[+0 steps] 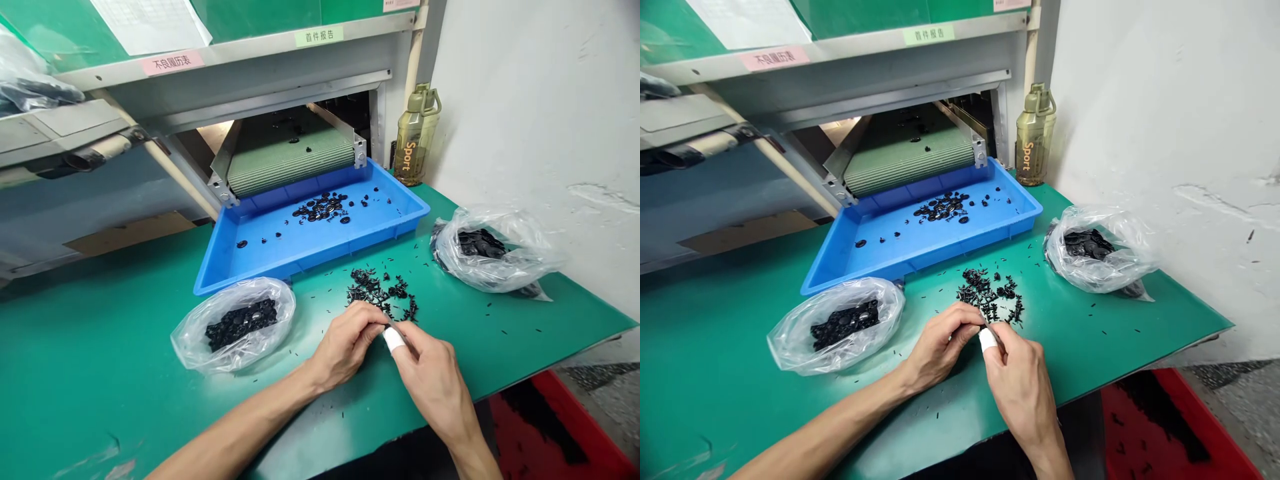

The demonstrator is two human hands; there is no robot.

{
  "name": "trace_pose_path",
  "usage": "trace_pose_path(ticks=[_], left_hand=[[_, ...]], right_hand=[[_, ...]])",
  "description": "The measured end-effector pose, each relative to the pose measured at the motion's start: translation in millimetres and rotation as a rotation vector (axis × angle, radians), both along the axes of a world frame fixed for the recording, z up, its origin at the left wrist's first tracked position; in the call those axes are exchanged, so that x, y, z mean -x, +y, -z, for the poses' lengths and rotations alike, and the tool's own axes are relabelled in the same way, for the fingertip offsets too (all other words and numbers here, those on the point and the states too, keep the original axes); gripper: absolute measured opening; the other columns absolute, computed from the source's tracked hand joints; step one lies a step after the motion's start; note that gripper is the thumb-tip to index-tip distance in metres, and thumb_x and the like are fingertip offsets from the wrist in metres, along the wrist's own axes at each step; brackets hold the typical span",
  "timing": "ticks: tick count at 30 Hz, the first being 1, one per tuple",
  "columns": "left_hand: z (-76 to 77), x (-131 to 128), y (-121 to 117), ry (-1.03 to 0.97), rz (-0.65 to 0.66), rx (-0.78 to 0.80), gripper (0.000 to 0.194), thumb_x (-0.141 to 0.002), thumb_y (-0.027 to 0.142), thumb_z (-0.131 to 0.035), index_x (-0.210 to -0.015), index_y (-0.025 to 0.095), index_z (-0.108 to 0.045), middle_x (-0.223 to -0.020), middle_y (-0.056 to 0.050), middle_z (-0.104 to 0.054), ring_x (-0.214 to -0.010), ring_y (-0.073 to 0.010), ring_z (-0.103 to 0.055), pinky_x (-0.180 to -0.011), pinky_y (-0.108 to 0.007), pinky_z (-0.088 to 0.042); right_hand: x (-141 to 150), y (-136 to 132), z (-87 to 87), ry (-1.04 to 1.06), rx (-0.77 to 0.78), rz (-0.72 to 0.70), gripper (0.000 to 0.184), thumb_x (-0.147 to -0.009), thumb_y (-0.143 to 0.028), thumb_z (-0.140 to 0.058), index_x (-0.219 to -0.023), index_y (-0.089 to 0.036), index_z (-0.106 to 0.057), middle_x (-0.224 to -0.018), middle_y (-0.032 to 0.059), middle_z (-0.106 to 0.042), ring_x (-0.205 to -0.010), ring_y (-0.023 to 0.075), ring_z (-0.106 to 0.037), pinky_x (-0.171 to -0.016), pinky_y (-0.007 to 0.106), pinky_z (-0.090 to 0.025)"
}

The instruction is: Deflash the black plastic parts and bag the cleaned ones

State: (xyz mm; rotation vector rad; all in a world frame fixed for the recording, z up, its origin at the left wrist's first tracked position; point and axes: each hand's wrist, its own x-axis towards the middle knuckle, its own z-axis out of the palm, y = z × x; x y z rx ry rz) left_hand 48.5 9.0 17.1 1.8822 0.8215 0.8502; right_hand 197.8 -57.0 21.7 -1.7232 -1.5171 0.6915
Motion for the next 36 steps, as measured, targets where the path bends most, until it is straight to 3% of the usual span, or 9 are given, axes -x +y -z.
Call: trace_pose_path(ticks=[4,7,9,11,14,19,26,32,36], left_hand=[[5.0,-1,6,-0.103,-0.148,0.329,0.026,-0.091,0.043,-0.053,-0.096,0.018,-0.059,-0.086,-0.004,-0.062,-0.069,-0.013,-0.049,-0.065,-0.026,-0.038],[8.3,-4,8,-0.316,-0.127,0.601,0.032,-0.087,0.047,-0.058,-0.098,0.018,-0.054,-0.083,-0.002,-0.061,-0.06,-0.0084,-0.04,-0.055,-0.022,-0.029],[10.9,-6,6,-0.381,-0.102,0.675,0.035,-0.084,0.046,-0.063,-0.103,0.017,-0.056,-0.085,-0.003,-0.062,-0.064,-0.0082,-0.043,-0.057,-0.021,-0.029],[13.5,-8,3,-0.391,-0.091,0.715,0.038,-0.083,0.045,-0.065,-0.107,0.016,-0.06,-0.086,-0.004,-0.061,-0.067,-0.0083,-0.044,-0.058,-0.02,-0.03],[16.8,-10,0,-0.406,-0.095,0.752,0.036,-0.084,0.044,-0.065,-0.106,0.015,-0.064,-0.085,-0.004,-0.06,-0.066,-0.0072,-0.042,-0.055,-0.02,-0.027],[19.1,-14,-3,-0.461,-0.106,0.801,0.032,-0.084,0.042,-0.066,-0.102,0.017,-0.064,-0.086,-0.003,-0.061,-0.066,-0.0071,-0.043,-0.055,-0.02,-0.027],[18.6,-17,-6,-0.438,-0.139,0.784,0.039,-0.079,0.044,-0.07,-0.103,0.014,-0.064,-0.079,-0.002,-0.059,-0.061,-0.0067,-0.04,-0.055,-0.021,-0.027],[17.5,-17,-9,-0.393,-0.179,0.718,0.04,-0.075,0.043,-0.074,-0.101,0.013,-0.065,-0.078,-0.002,-0.06,-0.06,-0.0074,-0.039,-0.057,-0.022,-0.029],[13.9,-13,-9,-0.277,-0.192,0.543,0.027,-0.078,0.036,-0.071,-0.094,0.015,-0.067,-0.08,-0.002,-0.06,-0.072,-0.012,-0.049,-0.067,-0.025,-0.037]], right_hand=[[-6,-2,1.4,-0.076,0.094,-0.055,0.032,-0.09,-0.034,-0.04,-0.066,-0.022,-0.055,-0.051,-0.0041,-0.05,-0.046,0.0106,-0.041,-0.043,0.022,-0.03],[-6,-4,12.2,-0.31,-0.014,0.05,0.032,-0.091,-0.028,-0.035,-0.096,-0.02,-0.066,-0.074,0.0037,-0.07,-0.059,0.0173,-0.06,-0.051,0.026,-0.04],[-4,-5,18.8,-0.379,-0.112,0.062,0.04,-0.09,-0.02,-0.03,-0.116,-0.016,-0.061,-0.098,0.0093,-0.073,-0.078,0.021,-0.068,-0.06,0.027,-0.047],[-2,-6,22.4,-0.388,-0.167,0.075,0.041,-0.091,-0.018,-0.028,-0.12,-0.015,-0.057,-0.099,0.0098,-0.073,-0.081,0.0211,-0.069,-0.06,0.027,-0.049],[1,-7,23.6,-0.406,-0.206,0.115,0.032,-0.093,-0.021,-0.032,-0.107,-0.017,-0.061,-0.08,0.0052,-0.072,-0.064,0.0205,-0.067,-0.051,0.027,-0.045],[7,-8,25.1,-0.455,-0.338,0.112,0.034,-0.095,-0.02,-0.031,-0.108,-0.015,-0.062,-0.094,0.0096,-0.072,-0.076,0.0193,-0.068,-0.062,0.026,-0.047],[14,-7,26.8,-0.551,-0.363,0.122,0.036,-0.097,-0.021,-0.028,-0.108,-0.015,-0.063,-0.081,0.0072,-0.068,-0.063,0.0159,-0.063,-0.054,0.025,-0.04],[20,-8,27.2,-0.605,-0.378,0.15,0.037,-0.097,-0.02,-0.029,-0.109,-0.013,-0.063,-0.073,0.004,-0.064,-0.057,0.0152,-0.06,-0.052,0.025,-0.038],[21,-10,26.2,-0.571,-0.381,0.127,0.035,-0.094,-0.016,-0.031,-0.106,-0.014,-0.064,-0.073,0.0035,-0.064,-0.058,0.0159,-0.061,-0.054,0.026,-0.037]])
